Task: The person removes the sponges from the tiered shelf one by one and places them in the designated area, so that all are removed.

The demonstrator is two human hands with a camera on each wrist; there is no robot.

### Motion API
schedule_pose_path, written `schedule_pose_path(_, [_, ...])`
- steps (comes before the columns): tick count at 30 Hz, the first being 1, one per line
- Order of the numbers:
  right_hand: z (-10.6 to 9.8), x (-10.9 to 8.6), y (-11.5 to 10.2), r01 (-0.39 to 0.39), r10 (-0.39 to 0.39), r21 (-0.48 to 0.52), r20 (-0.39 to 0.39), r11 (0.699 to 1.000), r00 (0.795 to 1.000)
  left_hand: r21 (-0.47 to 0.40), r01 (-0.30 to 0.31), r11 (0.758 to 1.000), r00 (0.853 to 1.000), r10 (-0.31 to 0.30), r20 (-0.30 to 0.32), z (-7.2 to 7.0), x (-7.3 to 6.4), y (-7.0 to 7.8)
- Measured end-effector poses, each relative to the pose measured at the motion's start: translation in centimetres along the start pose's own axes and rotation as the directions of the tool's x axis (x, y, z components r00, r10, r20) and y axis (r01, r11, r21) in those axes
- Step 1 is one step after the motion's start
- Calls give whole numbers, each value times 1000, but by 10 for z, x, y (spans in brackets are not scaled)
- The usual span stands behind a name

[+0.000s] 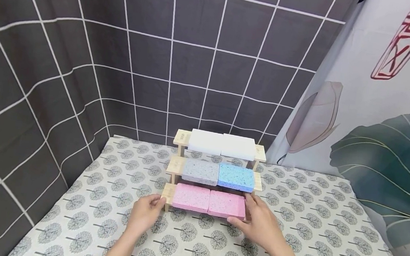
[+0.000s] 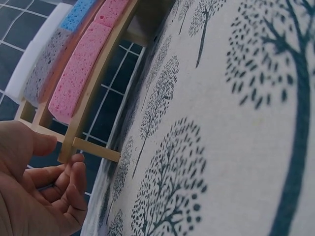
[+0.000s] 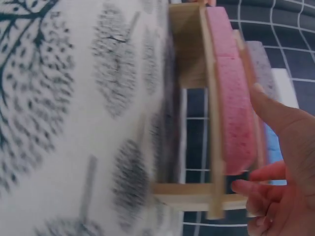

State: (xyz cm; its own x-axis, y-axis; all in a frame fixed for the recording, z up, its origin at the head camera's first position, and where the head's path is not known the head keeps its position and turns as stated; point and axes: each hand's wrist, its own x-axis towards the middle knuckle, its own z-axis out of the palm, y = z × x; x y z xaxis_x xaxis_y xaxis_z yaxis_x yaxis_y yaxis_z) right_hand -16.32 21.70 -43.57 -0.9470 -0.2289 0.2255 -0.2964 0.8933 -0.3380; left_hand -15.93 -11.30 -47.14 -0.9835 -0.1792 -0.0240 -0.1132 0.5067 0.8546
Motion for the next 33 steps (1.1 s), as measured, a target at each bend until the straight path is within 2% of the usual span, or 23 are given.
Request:
schedule_pose_path(4, [-21,-1,0,54,-55,-29,-35,998,998,-2,-6,1000,1000,6,-6,0,1,0])
schedule_pose_path(8, [-42,5,6,92,-93,-16,-68,996,993,-5,-5,1000,1000,5,-9,0,1,2])
schedule_pose_path(12, [-63,17,13,85,-84,8,-98,996,992,-9,7,1000,1000,-7,-3,0,1,3])
schedule_pose_path(16, [-77,32,17,86,-81,26,-172,996,982,-19,11,1000,1000,-11,-1,0,1,3])
schedule_pose_path(21, [-81,53,24,109,-92,59,-235,992,968,-25,8,1000,1000,-8,-1,1,1,1])
schedule_pose_path(33, [-71,84,38,124,-101,116,-185,985,977,-35,-10,999,1000,10,0,4,1,-2])
